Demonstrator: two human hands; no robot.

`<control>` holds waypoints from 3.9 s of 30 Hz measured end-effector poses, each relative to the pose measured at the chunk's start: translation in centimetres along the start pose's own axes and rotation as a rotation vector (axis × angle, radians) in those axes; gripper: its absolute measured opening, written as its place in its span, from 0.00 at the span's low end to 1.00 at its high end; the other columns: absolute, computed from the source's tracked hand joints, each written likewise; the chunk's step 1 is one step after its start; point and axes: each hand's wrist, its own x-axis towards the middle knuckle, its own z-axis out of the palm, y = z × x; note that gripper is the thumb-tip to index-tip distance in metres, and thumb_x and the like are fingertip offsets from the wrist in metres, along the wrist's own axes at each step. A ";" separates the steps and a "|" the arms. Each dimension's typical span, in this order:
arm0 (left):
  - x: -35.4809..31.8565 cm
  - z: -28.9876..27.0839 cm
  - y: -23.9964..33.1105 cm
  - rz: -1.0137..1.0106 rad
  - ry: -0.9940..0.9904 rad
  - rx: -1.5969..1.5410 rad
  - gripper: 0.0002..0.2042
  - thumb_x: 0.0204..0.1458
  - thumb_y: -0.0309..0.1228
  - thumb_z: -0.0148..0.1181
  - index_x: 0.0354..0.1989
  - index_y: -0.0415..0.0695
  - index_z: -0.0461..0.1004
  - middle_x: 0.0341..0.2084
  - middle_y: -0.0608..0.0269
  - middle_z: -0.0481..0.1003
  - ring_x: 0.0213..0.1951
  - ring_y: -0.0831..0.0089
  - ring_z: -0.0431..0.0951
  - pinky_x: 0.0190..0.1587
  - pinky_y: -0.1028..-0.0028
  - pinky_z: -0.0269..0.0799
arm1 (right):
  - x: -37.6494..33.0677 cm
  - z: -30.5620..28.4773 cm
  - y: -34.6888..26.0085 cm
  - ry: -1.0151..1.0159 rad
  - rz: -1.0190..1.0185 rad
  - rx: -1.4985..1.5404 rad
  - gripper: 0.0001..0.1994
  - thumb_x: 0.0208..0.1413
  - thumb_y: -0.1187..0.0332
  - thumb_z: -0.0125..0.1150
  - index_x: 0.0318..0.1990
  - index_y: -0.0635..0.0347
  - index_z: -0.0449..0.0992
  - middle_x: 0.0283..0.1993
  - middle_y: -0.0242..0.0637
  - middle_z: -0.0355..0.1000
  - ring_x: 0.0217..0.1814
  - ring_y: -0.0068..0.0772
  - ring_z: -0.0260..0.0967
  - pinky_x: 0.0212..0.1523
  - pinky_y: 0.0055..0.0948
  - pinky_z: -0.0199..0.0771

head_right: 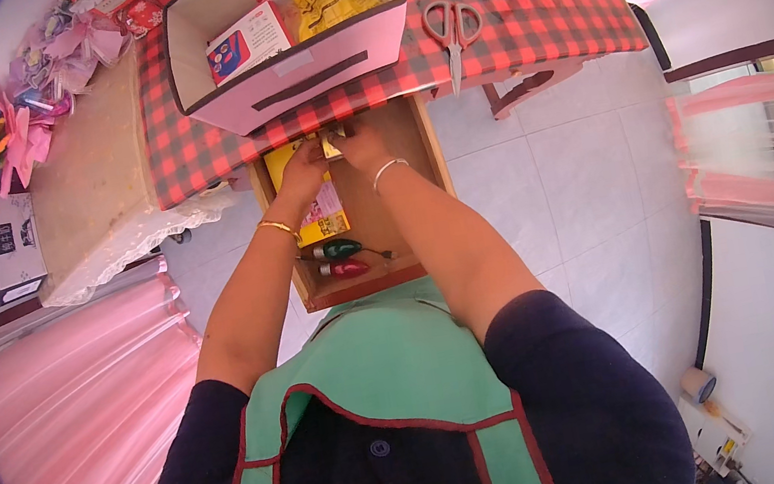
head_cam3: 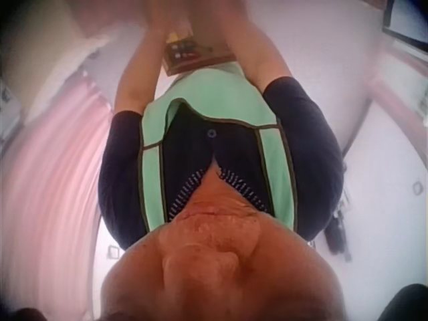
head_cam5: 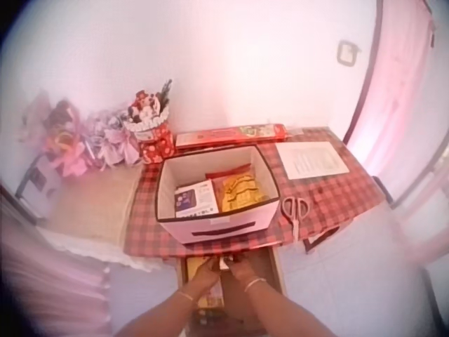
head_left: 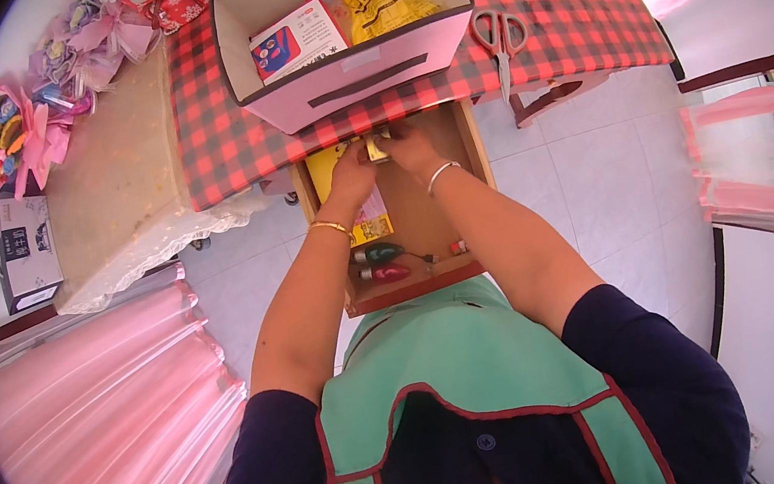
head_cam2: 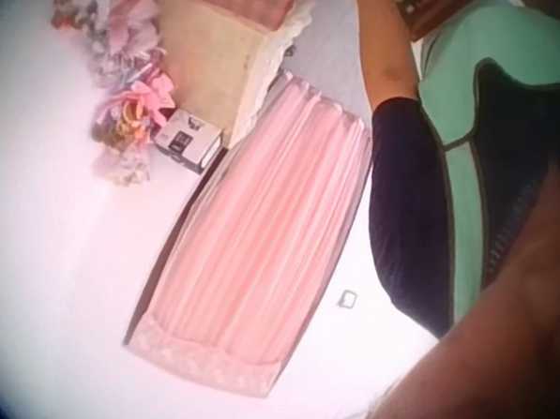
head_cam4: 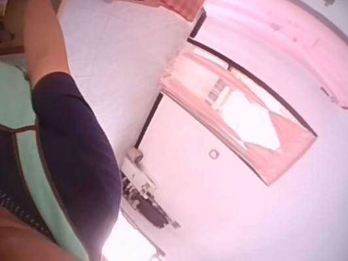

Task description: The person picks up a pink storage box, walks into a room, opens a drawer, and places various items including a bag of cloths, a roll of tape, and small containers into the box before closing the lid.

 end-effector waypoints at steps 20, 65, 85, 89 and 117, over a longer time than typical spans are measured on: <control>-12.4 0.4 3.1 0.033 -0.471 -0.297 0.16 0.48 0.15 0.43 0.47 0.38 0.65 0.32 0.61 0.72 0.38 0.74 0.73 0.45 0.75 0.70 | -16.2 -9.7 -5.3 -0.540 0.385 0.288 0.20 0.52 0.67 0.59 0.52 0.61 0.66 0.47 0.35 0.68 0.48 0.25 0.66 0.48 0.28 0.69; -8.3 8.3 9.3 -0.015 -0.077 -0.672 0.11 0.56 0.26 0.47 0.46 0.39 0.69 0.42 0.58 0.73 0.46 0.68 0.74 0.49 0.72 0.69 | -9.5 -25.7 1.8 0.092 0.204 0.604 0.12 0.51 0.70 0.56 0.43 0.67 0.72 0.35 0.37 0.73 0.37 0.28 0.72 0.39 0.25 0.73; 9.9 34.0 12.2 -0.295 -0.022 -0.503 0.13 0.53 0.36 0.51 0.46 0.50 0.70 0.39 0.72 0.71 0.42 0.79 0.67 0.47 0.71 0.58 | 9.5 -30.3 16.0 0.013 -0.285 -0.227 0.07 0.42 0.66 0.53 0.28 0.56 0.75 0.31 0.44 0.74 0.35 0.45 0.72 0.32 0.41 0.73; 8.9 34.5 12.4 -0.195 0.035 -0.365 0.10 0.53 0.36 0.48 0.40 0.50 0.72 0.36 0.72 0.71 0.40 0.80 0.66 0.44 0.72 0.58 | 8.8 -30.3 14.2 0.025 -0.105 -0.267 0.09 0.47 0.66 0.51 0.29 0.59 0.75 0.33 0.46 0.74 0.36 0.48 0.72 0.36 0.43 0.72; 14.1 34.4 6.4 -0.396 0.331 -1.446 0.04 0.53 0.26 0.48 0.31 0.43 0.70 0.22 0.62 0.72 0.19 0.70 0.69 0.18 0.75 0.64 | 7.2 -32.6 9.9 -0.307 0.406 0.355 0.17 0.56 0.54 0.51 0.43 0.58 0.70 0.35 0.37 0.73 0.36 0.31 0.73 0.37 0.31 0.74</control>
